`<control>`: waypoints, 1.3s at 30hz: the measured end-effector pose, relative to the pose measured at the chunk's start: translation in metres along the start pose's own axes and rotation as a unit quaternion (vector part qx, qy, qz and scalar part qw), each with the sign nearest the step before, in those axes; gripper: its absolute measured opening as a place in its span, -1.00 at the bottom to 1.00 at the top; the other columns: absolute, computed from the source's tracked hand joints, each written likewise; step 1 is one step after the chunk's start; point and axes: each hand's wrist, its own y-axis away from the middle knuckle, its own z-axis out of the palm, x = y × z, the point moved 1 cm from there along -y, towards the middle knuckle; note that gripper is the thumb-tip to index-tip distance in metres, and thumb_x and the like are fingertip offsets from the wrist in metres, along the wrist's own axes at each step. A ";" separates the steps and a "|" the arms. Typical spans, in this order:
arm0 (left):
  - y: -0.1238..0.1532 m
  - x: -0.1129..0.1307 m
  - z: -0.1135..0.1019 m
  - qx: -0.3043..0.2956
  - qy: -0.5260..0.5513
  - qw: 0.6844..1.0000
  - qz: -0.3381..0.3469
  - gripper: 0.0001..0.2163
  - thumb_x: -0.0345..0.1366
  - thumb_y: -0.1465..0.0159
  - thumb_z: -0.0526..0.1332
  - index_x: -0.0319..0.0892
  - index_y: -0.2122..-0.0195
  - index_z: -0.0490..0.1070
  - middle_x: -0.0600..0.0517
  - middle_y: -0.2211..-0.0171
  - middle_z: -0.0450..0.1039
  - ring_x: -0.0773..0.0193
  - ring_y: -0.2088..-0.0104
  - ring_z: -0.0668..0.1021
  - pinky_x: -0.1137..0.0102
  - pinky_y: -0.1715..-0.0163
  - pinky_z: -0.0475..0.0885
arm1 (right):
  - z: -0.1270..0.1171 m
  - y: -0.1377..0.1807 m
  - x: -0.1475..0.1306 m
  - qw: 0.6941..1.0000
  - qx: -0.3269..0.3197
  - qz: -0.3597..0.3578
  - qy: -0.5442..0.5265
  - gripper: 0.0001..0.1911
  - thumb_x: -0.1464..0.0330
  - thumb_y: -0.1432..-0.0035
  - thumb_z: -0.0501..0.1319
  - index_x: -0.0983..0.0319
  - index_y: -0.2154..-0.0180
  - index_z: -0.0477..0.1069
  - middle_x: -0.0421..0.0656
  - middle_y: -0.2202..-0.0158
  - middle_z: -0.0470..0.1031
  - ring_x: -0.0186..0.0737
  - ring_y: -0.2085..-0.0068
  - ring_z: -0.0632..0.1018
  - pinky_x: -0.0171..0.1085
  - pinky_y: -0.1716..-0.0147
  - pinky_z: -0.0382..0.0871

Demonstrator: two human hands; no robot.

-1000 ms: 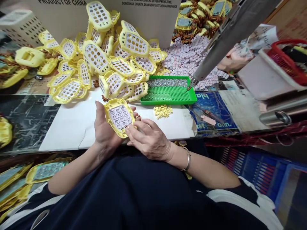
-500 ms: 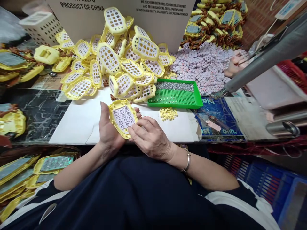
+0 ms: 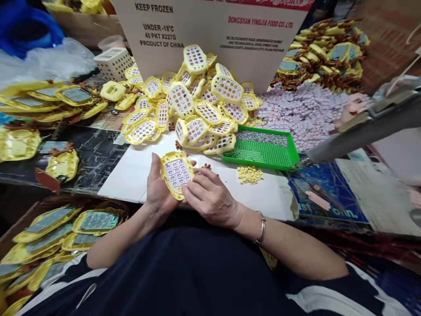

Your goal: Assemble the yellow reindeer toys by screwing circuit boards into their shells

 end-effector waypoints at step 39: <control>0.007 -0.020 -0.008 -0.039 -0.054 0.995 -0.072 -0.33 0.14 -0.35 -0.25 -0.30 0.18 0.47 -0.17 0.40 0.58 0.04 0.28 0.66 0.10 0.06 0.50 | -0.009 0.046 -0.004 0.420 0.048 0.589 -0.689 -0.42 0.18 -0.13 0.21 0.11 -0.16 0.16 -0.08 -0.02 0.52 -0.17 0.06 0.59 -0.15 0.11 0.52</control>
